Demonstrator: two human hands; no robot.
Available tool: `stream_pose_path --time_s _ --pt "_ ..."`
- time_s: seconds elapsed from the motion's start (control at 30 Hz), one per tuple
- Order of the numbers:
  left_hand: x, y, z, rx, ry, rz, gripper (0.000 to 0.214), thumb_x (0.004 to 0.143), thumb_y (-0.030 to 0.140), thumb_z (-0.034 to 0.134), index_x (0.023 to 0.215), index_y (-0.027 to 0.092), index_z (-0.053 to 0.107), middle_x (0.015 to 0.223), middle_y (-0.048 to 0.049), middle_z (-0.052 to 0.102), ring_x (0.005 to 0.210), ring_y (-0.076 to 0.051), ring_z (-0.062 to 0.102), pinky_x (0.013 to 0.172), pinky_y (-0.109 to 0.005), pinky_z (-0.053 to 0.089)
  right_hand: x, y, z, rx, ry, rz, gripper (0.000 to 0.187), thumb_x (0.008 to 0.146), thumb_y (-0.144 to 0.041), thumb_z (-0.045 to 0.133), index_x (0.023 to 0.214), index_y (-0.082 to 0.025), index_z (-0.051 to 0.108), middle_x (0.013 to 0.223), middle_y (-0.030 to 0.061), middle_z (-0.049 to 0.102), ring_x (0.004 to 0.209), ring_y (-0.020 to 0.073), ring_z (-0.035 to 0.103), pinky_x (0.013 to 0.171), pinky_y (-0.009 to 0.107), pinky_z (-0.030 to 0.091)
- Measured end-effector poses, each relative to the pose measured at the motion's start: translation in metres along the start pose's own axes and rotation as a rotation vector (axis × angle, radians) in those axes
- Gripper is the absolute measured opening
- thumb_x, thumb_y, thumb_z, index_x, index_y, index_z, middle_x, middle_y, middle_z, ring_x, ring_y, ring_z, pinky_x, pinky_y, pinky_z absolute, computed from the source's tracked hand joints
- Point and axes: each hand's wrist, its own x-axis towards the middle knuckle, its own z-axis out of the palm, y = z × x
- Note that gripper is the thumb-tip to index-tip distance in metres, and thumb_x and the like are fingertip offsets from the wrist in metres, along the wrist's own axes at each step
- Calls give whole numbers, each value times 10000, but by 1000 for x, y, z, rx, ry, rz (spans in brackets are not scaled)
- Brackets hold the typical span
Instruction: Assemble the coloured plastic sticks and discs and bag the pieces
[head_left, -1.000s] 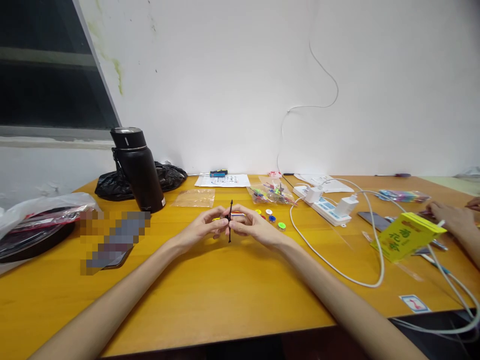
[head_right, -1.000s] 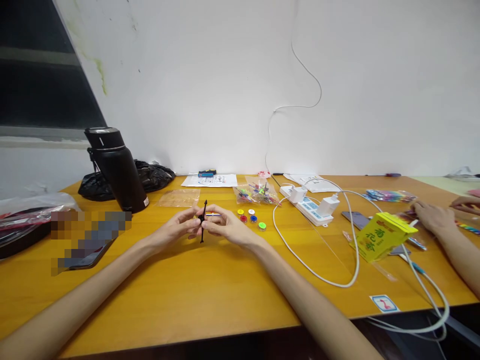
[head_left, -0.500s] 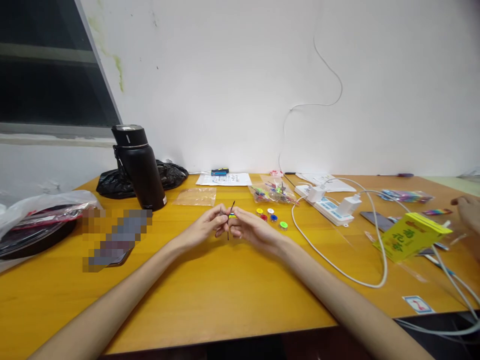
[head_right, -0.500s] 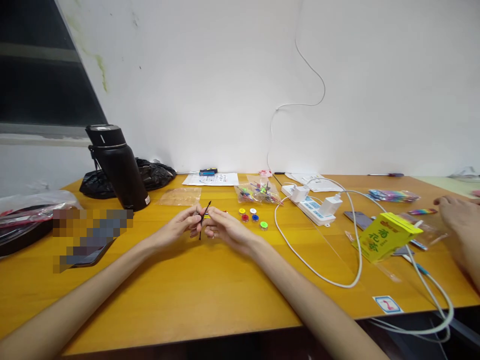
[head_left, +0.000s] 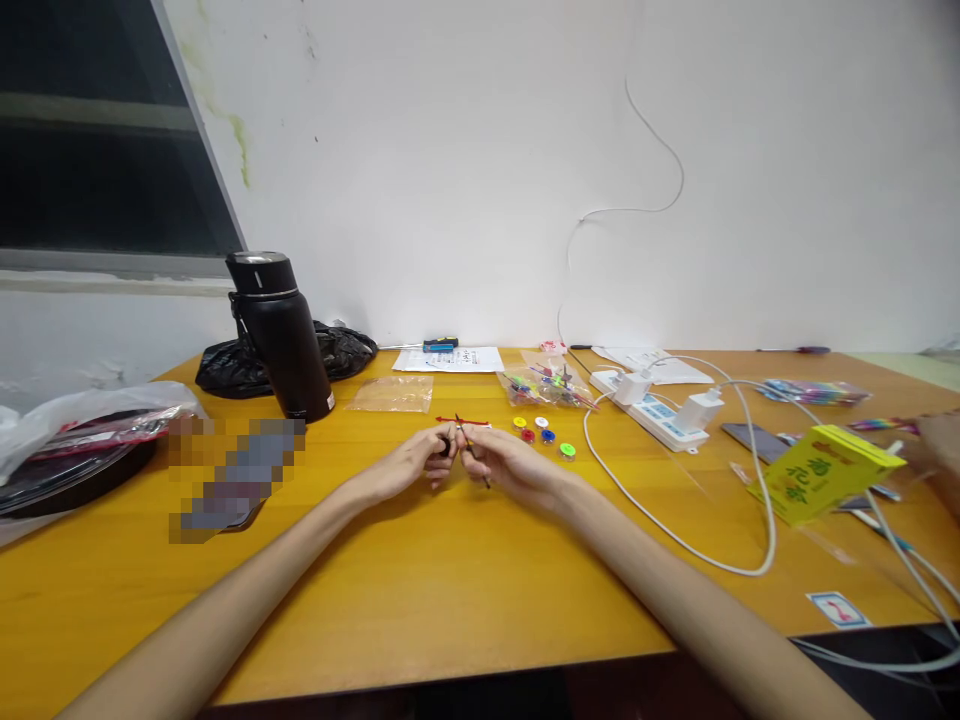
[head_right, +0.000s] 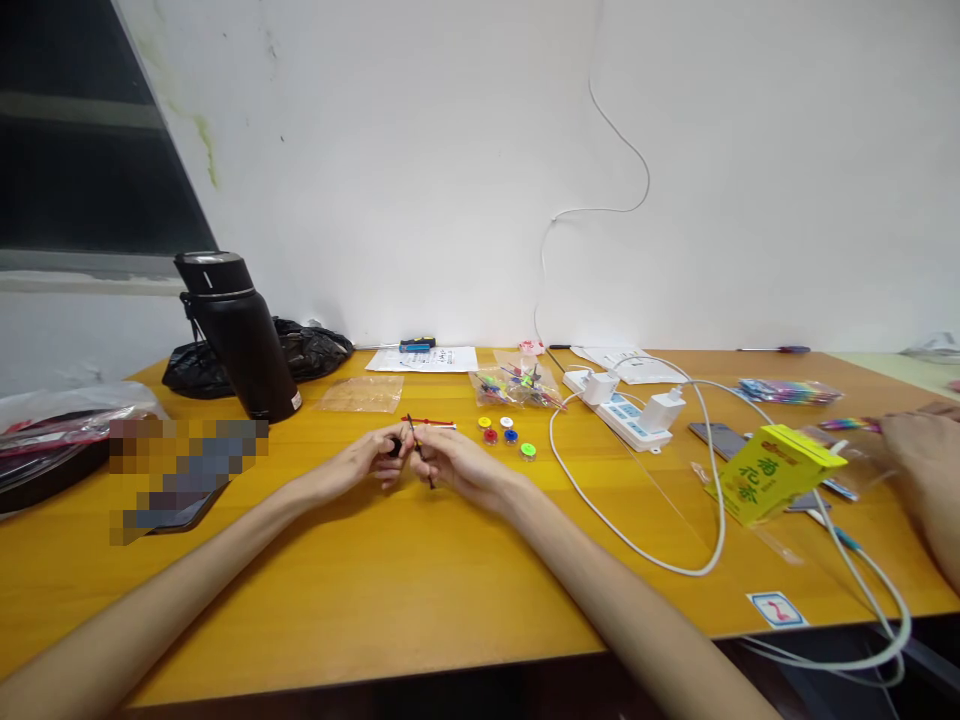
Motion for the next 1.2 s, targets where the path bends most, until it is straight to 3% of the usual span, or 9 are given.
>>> stream_pose_path --time_s 0.07,0.13,0.27,0.4,0.57,0.73,1.0,1.2 --pt "1 1 -1 -48 0 4 284 985 461 385 862 212 446 684 60 295 548 -105 269 567 -255 352 1 -1 -7 9 43 -38 277 943 -461 610 939 -185 596 680 -29 421 598 113 334 587 228 306" --pt "2 0 -4 -74 28 12 216 964 400 412 870 212 462 682 53 329 554 -111 314 574 -253 371 2 -4 -14 1 75 -73 269 953 -450 592 993 -185 614 663 -35 405 604 117 340 605 229 317" --pt "5 -5 -8 -135 117 14 83 897 263 424 892 211 488 751 16 461 605 -125 427 592 -256 413 3 -9 -22 -72 137 -136 290 926 -414 614 1083 -173 652 719 -17 479 645 116 402 644 241 332" --pt "7 -5 -9 -198 181 -6 51 849 205 466 884 205 503 721 40 390 579 -102 378 566 -225 387 3 -10 -20 -338 224 -220 323 924 -451 628 1114 -191 648 750 -11 568 719 137 492 719 269 361" --pt "6 1 -6 -146 229 10 117 912 329 543 902 216 519 719 52 360 572 -96 344 564 -220 399 2 -9 -12 -637 243 -339 293 959 -472 589 1053 -195 608 801 12 674 808 168 605 824 303 406" --pt "7 1 -6 -25 259 39 300 915 487 598 863 201 527 678 61 343 550 -85 341 536 -208 382 -1 -8 -7 -746 208 -347 272 986 -430 555 1100 -192 620 919 41 712 926 183 654 873 305 431" --pt "11 -2 -17 92 492 105 385 857 562 653 859 190 552 646 63 374 536 -89 354 490 -208 384 8 -2 -31 -675 443 -379 260 929 -424 622 1027 -184 611 833 24 692 821 173 644 750 282 448" --pt "10 0 -20 164 550 114 382 854 560 657 861 186 575 639 57 427 545 -91 394 513 -213 373 5 -3 -34 -958 514 -516 172 924 -359 652 1000 -208 684 962 34 711 848 170 640 759 286 469"
